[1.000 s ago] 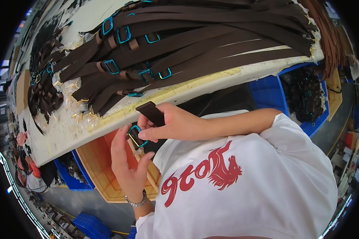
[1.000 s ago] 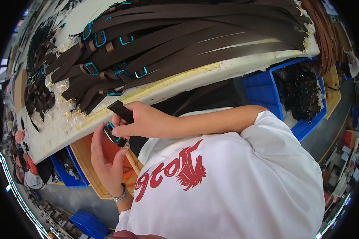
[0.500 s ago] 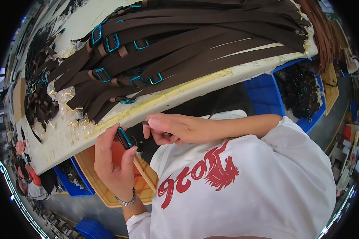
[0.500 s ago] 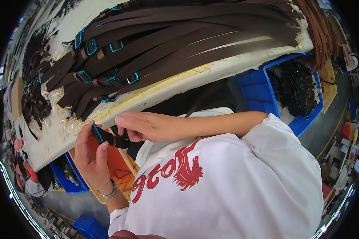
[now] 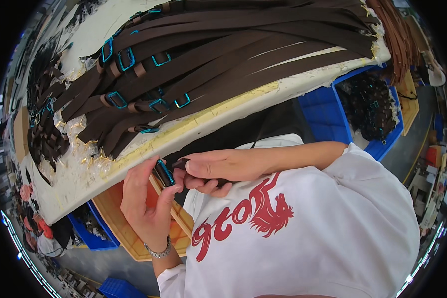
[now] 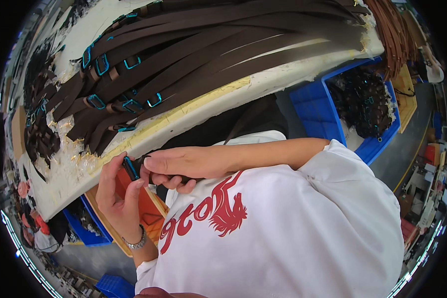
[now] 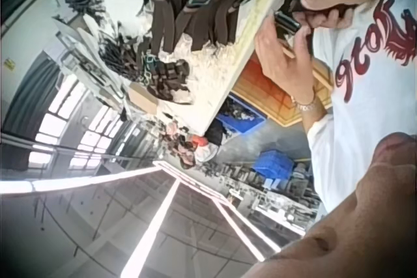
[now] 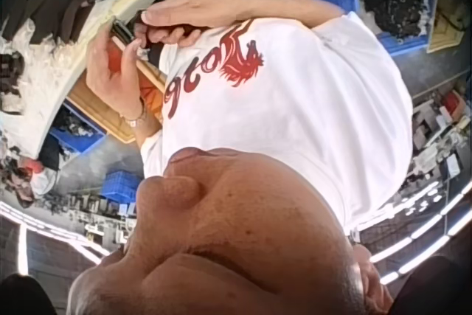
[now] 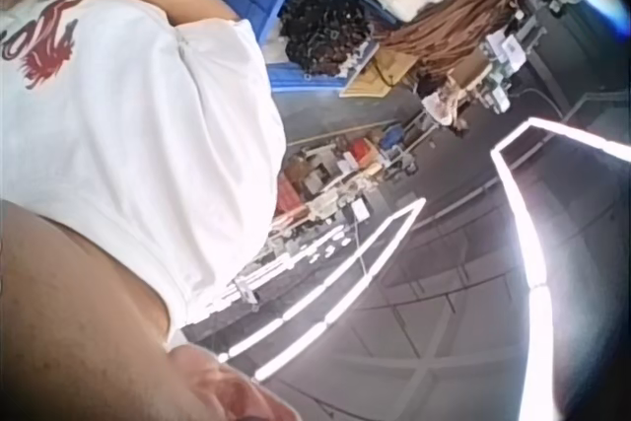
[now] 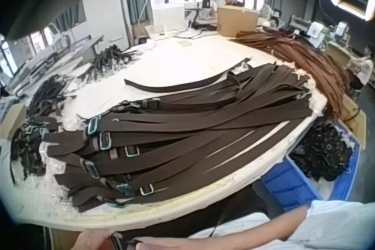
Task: The person repeatedly picks up brown fabric straps and teal metal buckles from a workbench. They thread the strap ends through the buckles, fold the material, and align the components by hand. The assembled straps are placed back onto the workbench in a growing pile.
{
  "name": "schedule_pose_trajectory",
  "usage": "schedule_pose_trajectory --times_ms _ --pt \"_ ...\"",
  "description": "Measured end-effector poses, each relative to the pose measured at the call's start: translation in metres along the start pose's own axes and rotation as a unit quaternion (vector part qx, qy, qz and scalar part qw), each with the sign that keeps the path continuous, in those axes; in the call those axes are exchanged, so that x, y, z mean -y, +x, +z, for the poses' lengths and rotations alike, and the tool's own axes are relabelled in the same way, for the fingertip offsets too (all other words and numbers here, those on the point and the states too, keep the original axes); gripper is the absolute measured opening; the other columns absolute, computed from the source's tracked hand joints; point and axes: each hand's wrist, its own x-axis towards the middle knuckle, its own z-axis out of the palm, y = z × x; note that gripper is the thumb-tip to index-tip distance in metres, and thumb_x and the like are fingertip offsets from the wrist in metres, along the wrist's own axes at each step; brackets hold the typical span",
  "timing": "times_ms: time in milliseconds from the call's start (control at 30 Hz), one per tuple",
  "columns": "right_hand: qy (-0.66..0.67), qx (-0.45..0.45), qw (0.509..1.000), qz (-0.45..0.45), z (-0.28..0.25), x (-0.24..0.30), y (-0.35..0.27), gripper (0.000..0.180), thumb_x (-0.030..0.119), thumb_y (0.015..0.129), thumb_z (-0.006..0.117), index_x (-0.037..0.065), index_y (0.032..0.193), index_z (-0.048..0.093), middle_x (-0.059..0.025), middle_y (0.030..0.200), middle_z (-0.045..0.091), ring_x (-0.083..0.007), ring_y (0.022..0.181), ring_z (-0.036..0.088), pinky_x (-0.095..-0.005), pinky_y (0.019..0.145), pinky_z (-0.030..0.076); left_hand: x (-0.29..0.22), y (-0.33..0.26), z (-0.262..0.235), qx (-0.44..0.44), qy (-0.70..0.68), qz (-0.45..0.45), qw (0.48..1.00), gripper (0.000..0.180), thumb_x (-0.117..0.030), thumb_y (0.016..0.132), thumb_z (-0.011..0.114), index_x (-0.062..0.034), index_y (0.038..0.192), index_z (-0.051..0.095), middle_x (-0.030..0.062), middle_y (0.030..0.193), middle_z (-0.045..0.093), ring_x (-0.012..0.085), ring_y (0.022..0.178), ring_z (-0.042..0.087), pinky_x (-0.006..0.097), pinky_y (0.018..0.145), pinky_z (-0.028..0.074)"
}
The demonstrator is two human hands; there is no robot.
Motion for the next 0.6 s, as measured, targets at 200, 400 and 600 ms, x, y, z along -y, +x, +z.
schedule_pose_trajectory --times_ms 200,400,600 --pt "-0.5 -0.095 0.857 -0.083 -0.003 0.006 -0.002 0.046 0.043 0.115 0.052 0.0 0.123 0.063 -0.0109 0.078 0.066 -0.0258 0.073 0.071 -0.0419 0.066 0.055 -0.001 0.003 -0.008 0.009 0.028 0.033 0.999 0.058 -0.006 0.074 0.09 0.0033 0.128 0.072 0.0148 0.121 0.078 0.035 0.115 0.072 0.046 0.107 0.051" --pt "-0.628 -0.194 0.75 -0.078 0.028 0.015 -0.017 0.034 0.035 0.112 0.059 0.002 0.103 0.063 -0.0166 0.074 0.07 -0.0365 0.071 0.072 -0.0439 0.066 0.055 -0.004 0.0 -0.01 0.015 0.02 0.067 0.997 0.061 -0.012 0.07 0.093 0.0025 0.126 0.073 0.0147 0.116 0.078 0.0353 0.11 0.073 0.046 0.104 0.053" --pt "-0.308 -0.135 0.941 -0.038 0.026 0.029 -0.017 0.034 0.023 0.112 0.058 0.0 0.09 0.07 -0.0047 0.077 0.074 -0.0094 0.065 0.063 -0.0275 0.063 0.05 -0.006 0.0 -0.004 0.014 -0.009 0.093 0.995 0.06 -0.017 0.07 0.094 0.0021 0.123 0.073 0.0151 0.114 0.079 0.0359 0.108 0.073 0.047 0.1 0.054"
